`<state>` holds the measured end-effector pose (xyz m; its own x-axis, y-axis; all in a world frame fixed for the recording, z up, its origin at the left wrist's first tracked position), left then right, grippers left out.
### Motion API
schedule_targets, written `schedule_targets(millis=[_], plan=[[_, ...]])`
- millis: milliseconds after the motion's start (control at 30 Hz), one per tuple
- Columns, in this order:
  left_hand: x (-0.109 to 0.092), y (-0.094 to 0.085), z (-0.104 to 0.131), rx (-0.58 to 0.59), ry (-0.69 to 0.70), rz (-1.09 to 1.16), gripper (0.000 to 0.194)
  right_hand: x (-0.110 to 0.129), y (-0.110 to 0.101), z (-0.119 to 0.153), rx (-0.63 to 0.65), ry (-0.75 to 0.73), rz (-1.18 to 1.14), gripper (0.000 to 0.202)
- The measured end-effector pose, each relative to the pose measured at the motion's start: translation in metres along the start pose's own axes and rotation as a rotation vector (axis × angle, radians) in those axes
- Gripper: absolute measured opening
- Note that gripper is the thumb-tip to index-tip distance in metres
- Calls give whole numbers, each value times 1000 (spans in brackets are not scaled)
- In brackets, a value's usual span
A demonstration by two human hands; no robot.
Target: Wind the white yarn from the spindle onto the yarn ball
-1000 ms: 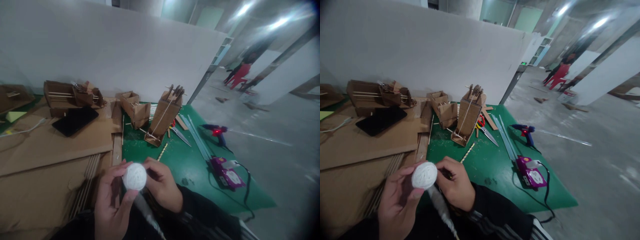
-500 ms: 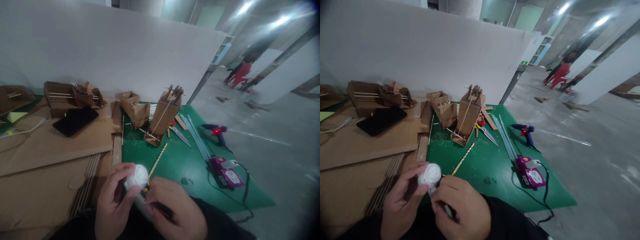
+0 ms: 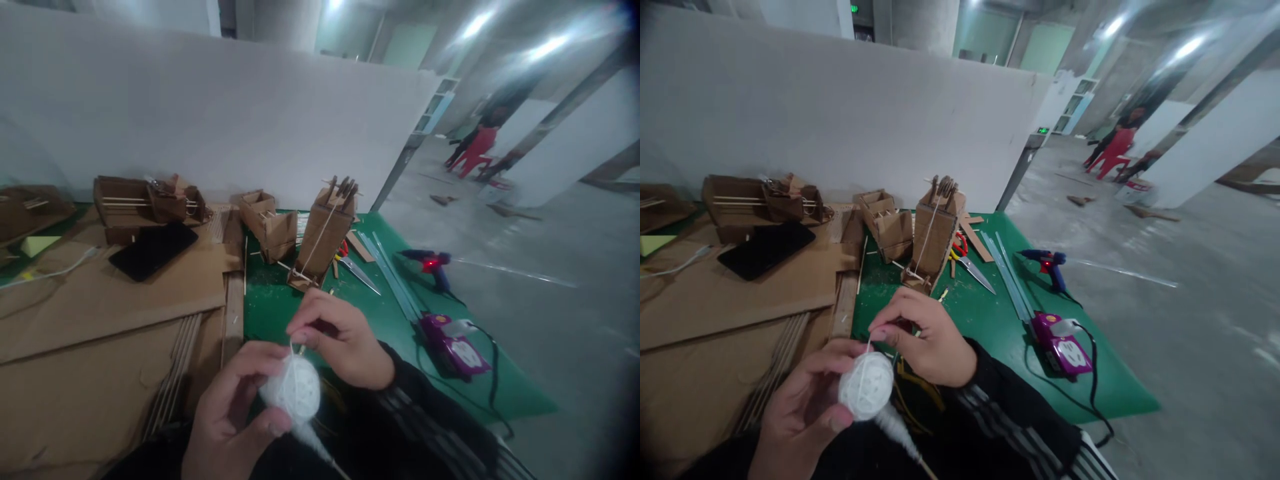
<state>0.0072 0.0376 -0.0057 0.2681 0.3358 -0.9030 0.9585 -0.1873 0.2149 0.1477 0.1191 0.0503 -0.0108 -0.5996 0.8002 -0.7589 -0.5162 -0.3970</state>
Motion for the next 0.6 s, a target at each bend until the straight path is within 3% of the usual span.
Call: schedule_targets(millis=[133, 267, 433, 600], plan=[[-5, 1, 5, -28, 197, -174, 31, -23, 21, 7, -120, 163, -139, 25], [-14, 1, 3, -114, 360, -373, 35, -28, 49, 16, -159, 211, -237, 31], [-20, -4, 2, -158, 415, -587, 43, -13, 65, 25, -120, 236, -223, 31], [-16, -13, 3, -191, 352, -561, 40, 7, 63, 31, -52, 274, -49, 18]])
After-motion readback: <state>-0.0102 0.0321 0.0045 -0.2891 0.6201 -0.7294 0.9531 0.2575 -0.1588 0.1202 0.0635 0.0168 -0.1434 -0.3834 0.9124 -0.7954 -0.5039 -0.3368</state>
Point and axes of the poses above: each hand's wrist, its own z-axis away from the middle knuckle, its own y-axis out of the palm, x = y × z, the point moved 5 cm from there along -z, towards the middle knuckle, and after that the axes turned 8 degrees about x, right-handed, at the moved point
